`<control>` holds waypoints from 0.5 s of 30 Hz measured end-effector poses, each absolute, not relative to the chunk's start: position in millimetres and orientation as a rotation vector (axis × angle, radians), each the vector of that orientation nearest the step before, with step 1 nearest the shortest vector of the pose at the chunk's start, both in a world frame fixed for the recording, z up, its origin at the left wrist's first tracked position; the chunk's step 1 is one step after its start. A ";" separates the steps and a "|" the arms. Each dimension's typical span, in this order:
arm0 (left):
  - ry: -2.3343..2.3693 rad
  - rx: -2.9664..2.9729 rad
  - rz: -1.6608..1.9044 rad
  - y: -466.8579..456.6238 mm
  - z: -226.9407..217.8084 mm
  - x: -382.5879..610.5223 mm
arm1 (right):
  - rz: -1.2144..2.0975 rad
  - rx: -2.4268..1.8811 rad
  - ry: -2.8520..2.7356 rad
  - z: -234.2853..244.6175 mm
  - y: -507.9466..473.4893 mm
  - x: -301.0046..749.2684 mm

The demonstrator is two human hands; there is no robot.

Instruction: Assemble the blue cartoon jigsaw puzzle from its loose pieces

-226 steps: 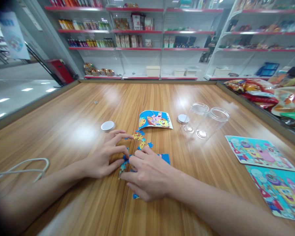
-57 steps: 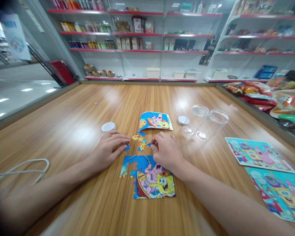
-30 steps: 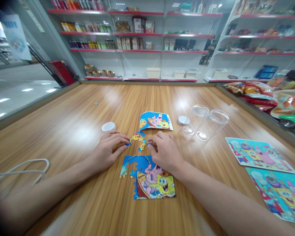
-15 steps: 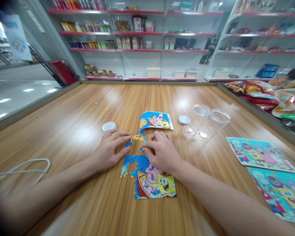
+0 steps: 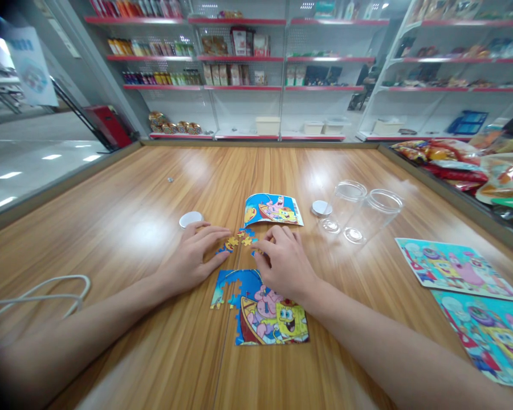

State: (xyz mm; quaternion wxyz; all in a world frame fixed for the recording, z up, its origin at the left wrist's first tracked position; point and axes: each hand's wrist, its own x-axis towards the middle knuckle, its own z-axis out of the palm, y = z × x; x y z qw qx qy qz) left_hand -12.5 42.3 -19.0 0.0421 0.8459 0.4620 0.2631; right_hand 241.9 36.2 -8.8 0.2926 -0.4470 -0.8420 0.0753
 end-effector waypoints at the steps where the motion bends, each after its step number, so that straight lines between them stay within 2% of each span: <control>1: 1.442 2.577 0.815 42.7 -18.2 -11.2 | 0.206 -1.169 -2.265 -8.3 35.4 240.7; 15: 1.474 2.621 0.801 44.2 -18.8 -8.0 | 0.219 -1.135 -2.287 -9.0 33.4 238.1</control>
